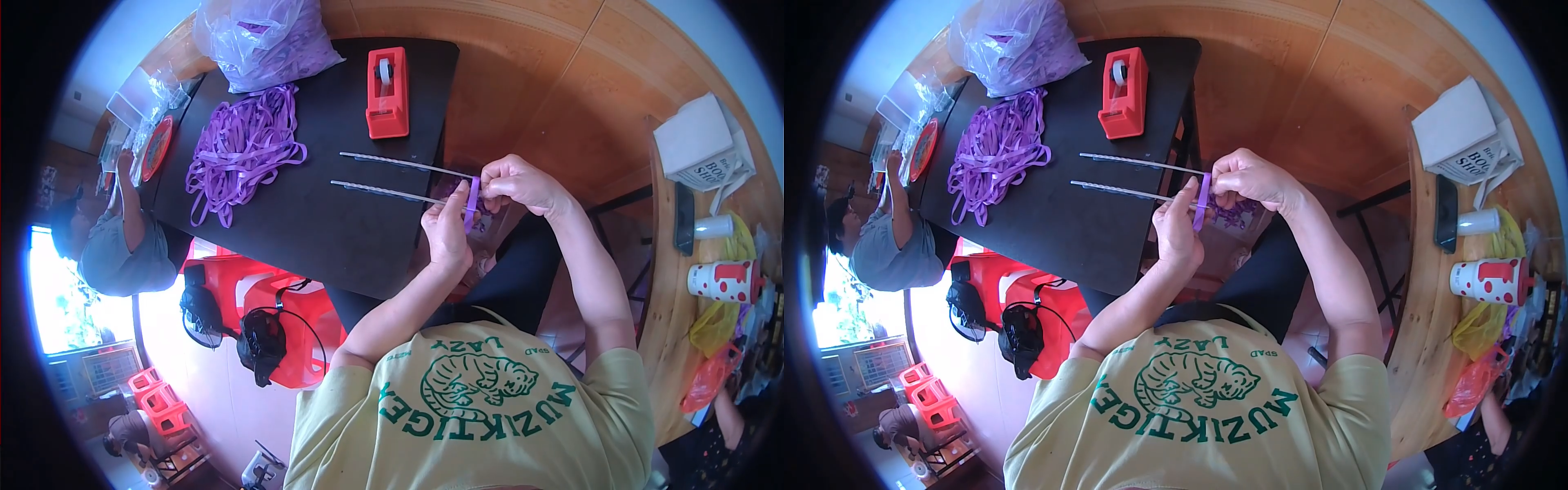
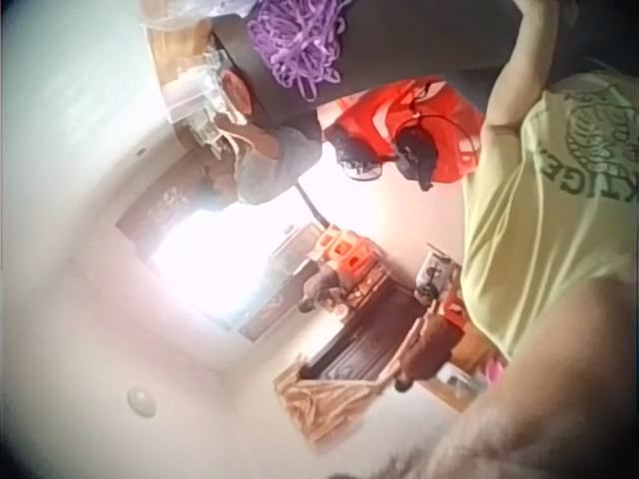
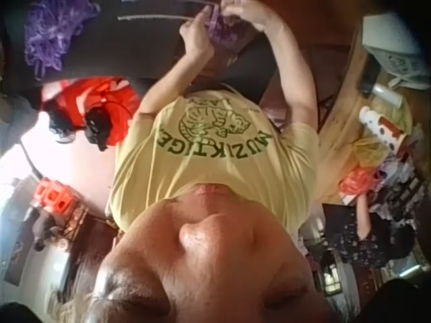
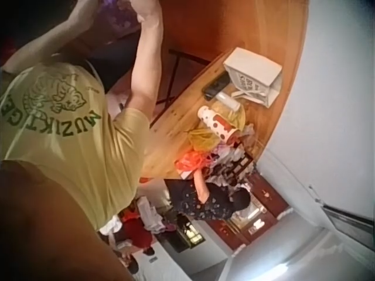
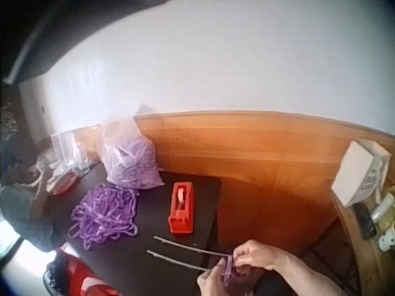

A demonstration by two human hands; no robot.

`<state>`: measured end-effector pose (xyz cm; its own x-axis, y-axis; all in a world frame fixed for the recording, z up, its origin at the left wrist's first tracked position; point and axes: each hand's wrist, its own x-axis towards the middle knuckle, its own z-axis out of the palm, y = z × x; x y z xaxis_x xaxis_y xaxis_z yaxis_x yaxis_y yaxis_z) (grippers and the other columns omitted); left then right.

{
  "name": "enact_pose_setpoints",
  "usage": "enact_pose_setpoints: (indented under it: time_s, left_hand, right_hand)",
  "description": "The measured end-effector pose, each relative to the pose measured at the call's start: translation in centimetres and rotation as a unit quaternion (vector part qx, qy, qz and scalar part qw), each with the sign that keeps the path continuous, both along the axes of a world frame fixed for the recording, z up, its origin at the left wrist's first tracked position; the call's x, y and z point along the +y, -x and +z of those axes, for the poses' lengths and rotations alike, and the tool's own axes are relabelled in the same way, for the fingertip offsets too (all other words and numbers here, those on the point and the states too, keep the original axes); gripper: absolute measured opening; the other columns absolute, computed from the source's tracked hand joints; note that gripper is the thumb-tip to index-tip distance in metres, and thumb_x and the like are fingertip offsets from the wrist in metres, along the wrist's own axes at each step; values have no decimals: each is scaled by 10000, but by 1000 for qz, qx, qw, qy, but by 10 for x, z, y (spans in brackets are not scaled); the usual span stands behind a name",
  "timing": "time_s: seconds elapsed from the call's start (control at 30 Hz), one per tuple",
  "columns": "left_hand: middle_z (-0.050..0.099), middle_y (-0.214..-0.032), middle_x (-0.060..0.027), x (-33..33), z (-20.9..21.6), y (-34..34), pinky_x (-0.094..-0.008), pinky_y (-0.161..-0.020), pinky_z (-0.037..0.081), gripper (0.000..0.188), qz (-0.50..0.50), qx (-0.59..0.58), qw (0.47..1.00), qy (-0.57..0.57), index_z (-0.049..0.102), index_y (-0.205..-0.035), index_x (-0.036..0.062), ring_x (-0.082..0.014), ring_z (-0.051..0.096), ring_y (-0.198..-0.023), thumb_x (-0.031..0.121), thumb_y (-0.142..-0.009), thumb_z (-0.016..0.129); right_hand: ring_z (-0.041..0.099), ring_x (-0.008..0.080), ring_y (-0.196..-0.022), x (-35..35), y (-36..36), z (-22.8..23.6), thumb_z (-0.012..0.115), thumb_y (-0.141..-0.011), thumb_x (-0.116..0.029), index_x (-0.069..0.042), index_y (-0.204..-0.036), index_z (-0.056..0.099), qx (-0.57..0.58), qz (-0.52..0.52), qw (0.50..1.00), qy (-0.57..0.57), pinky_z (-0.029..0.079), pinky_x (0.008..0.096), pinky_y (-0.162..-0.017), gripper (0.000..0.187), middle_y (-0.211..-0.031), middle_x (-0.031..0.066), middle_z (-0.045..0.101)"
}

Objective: The person is wrapping purple ribbon around two metal rods to assemble decorative bows.

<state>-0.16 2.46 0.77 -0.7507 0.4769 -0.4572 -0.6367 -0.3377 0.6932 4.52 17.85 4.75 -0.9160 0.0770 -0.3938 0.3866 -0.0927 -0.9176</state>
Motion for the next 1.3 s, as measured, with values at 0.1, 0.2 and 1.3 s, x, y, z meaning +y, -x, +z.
enact_pose_setpoints:
  time_s: [0.1,0.2,1.3]
  left_hand:
    - [611,-650,-45,1,-5,-1,-244,-528,420,167,2,27,1000,-12,619,-751,31,-122,550,-528,153,-863,635]
    - [613,-666,-44,1,-7,-1,-234,-527,430,153,3,33,999,-10,616,-750,29,-116,550,-532,119,-873,623]
    - [672,-827,-133,-15,-5,-1,-286,-686,467,107,-39,-5,998,-49,635,-816,-22,-183,634,-731,55,-836,563]
  right_hand:
    - [590,132,-628,-1,0,1,585,-790,-62,-12,-719,630,6,1,1000,-6,492,257,-606,98,-676,64,608]
    - [589,127,-630,0,-1,0,591,-795,-64,-11,-722,632,12,7,1000,-13,493,255,-607,99,-675,58,605]
    - [626,178,-773,-2,63,-112,749,-744,-148,-25,-769,685,275,153,883,348,503,263,-717,142,-977,195,634]
